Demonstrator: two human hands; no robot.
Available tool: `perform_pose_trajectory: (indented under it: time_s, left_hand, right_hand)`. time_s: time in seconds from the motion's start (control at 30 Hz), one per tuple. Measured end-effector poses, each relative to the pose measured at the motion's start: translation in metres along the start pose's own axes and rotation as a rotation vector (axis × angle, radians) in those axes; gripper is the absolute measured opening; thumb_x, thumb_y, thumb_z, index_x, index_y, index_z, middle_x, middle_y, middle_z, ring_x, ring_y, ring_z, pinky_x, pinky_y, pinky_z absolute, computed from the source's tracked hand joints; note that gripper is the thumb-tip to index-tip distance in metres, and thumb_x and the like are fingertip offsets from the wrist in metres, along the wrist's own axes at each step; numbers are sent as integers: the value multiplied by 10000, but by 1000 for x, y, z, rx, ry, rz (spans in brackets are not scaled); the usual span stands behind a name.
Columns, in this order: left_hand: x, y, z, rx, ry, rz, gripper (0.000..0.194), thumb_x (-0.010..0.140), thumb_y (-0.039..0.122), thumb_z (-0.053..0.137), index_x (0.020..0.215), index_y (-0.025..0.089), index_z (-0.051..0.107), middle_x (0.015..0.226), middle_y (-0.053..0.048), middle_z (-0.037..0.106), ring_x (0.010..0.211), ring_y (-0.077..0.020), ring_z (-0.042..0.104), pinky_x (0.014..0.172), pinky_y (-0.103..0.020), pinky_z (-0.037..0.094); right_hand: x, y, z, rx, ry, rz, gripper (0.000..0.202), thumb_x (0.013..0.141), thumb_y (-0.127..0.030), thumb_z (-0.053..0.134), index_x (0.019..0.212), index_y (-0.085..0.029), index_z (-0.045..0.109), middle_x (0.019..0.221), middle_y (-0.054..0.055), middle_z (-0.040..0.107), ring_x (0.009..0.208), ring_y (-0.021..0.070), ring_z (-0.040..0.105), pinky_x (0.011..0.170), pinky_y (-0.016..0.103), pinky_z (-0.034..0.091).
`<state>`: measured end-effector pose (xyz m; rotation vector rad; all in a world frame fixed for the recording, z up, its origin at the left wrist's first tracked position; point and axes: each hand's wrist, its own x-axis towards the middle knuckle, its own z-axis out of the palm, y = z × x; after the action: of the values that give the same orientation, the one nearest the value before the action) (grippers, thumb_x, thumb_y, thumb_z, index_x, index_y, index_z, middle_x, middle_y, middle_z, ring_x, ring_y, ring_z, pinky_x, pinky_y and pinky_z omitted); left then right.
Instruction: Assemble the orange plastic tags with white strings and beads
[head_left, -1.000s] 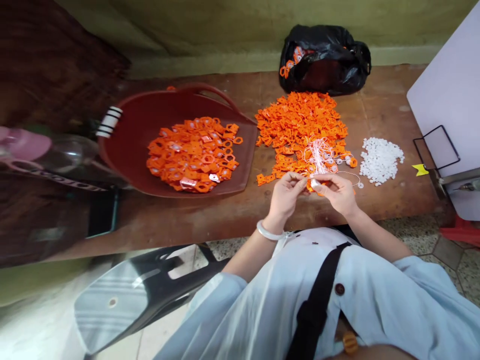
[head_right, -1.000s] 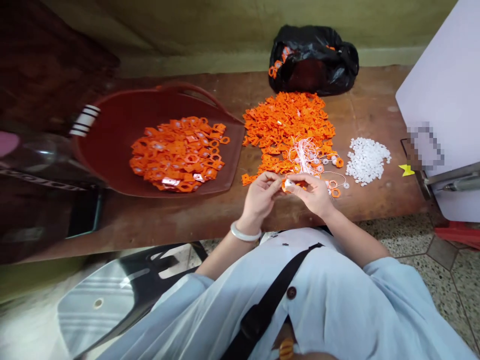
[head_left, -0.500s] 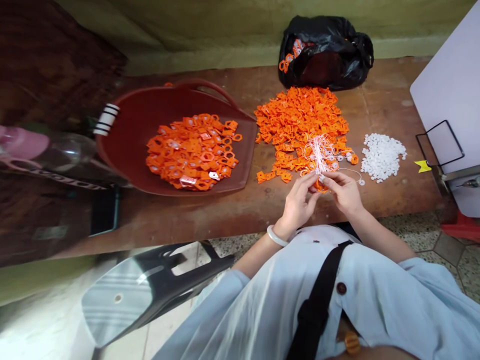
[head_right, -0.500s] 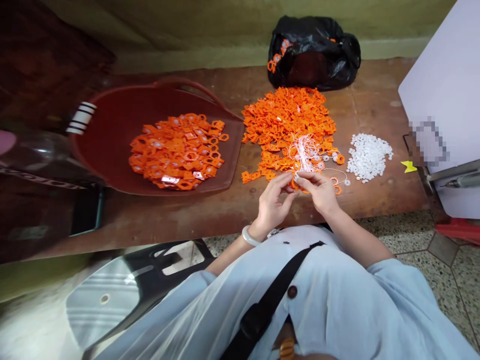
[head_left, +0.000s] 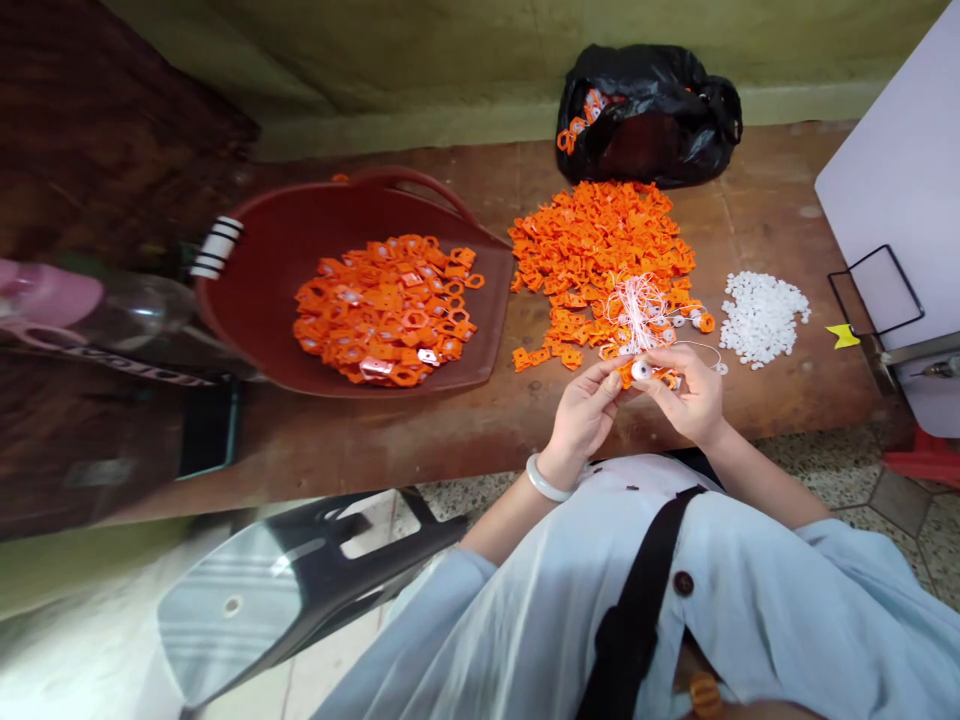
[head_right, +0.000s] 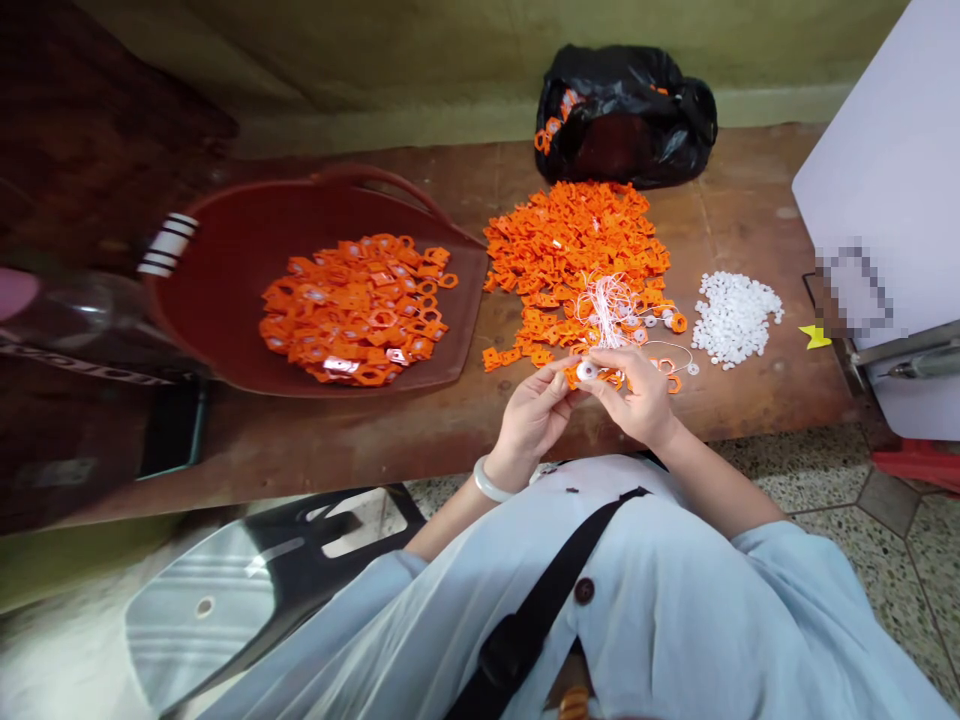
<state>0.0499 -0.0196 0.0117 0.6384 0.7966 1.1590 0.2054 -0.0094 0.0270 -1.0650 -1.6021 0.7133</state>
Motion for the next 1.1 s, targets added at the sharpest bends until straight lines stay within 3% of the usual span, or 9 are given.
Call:
perform_pose_trajectory:
  time_s: [0.17, 0.33, 0.53, 0.7, 0.9, 0.97, 1.1]
  left_hand:
    - [-2, 0, -3, -46, -8, -54, 392, 705, 490, 787, 950, 198, 694, 970, -58, 718, 872, -172, 680, 879, -373, 565]
    - [-2, 0, -4, -40, -8, -53, 356, 729, 491, 764, 911, 194, 694, 915, -57, 713, 837, -178, 677, 853, -379, 573]
    - [-2, 9, -6, -56, -87, -142, 346, 672, 459, 820, 817, 170, 696, 783, -32, 689, 729, -159, 680, 756, -337, 596]
    - [-2, 14, -8, -57, -106, -214, 353, 650, 441, 841, 820, 163, 708, 782, -37, 700, 724, -162, 690, 720, -311, 601]
    - [-3, 16, -7, -58, -99, -182, 371, 640, 431, 850, 835, 151, 706, 819, -49, 724, 754, -176, 702, 741, -317, 599]
    - [-5, 18, -7, -59, -90, -174, 397, 640, 427, 851, 870, 138, 708, 830, -62, 735, 762, -188, 713, 743, -314, 596]
    - [-7, 21, -4, -89, -89, -188, 415, 667, 421, 837, 925, 122, 708, 855, -95, 753, 812, -219, 734, 778, -320, 590]
  right_hand:
    - [3, -4, -2, -126, -116, -215, 212, 872, -280, 647, 1084, -297, 647, 988, 43, 747, 917, 212, 678, 866, 405, 551]
    - [9, -14, -5, -251, -144, -352, 254, 899, -222, 606, 1140, -298, 622, 1004, 33, 752, 891, 198, 677, 806, 371, 572]
    - [16, -22, -15, -234, -302, -338, 263, 917, -252, 591, 1178, -270, 619, 981, 44, 735, 908, 196, 677, 798, 352, 576]
    - [22, -23, -19, -238, -378, -412, 287, 927, -234, 571, 1209, -261, 612, 971, 49, 731, 893, 196, 667, 798, 345, 572]
    - [23, -27, -22, -205, -382, -355, 254, 914, -226, 589, 1159, -269, 641, 953, 27, 744, 890, 189, 683, 816, 345, 579]
    - [21, -25, -23, -146, -312, -307, 252, 888, -237, 638, 1138, -266, 645, 976, 23, 749, 896, 183, 702, 836, 341, 586]
    - [13, -15, -24, 26, -128, -44, 367, 833, -311, 722, 1177, -262, 604, 1050, 37, 746, 946, 193, 730, 856, 348, 607]
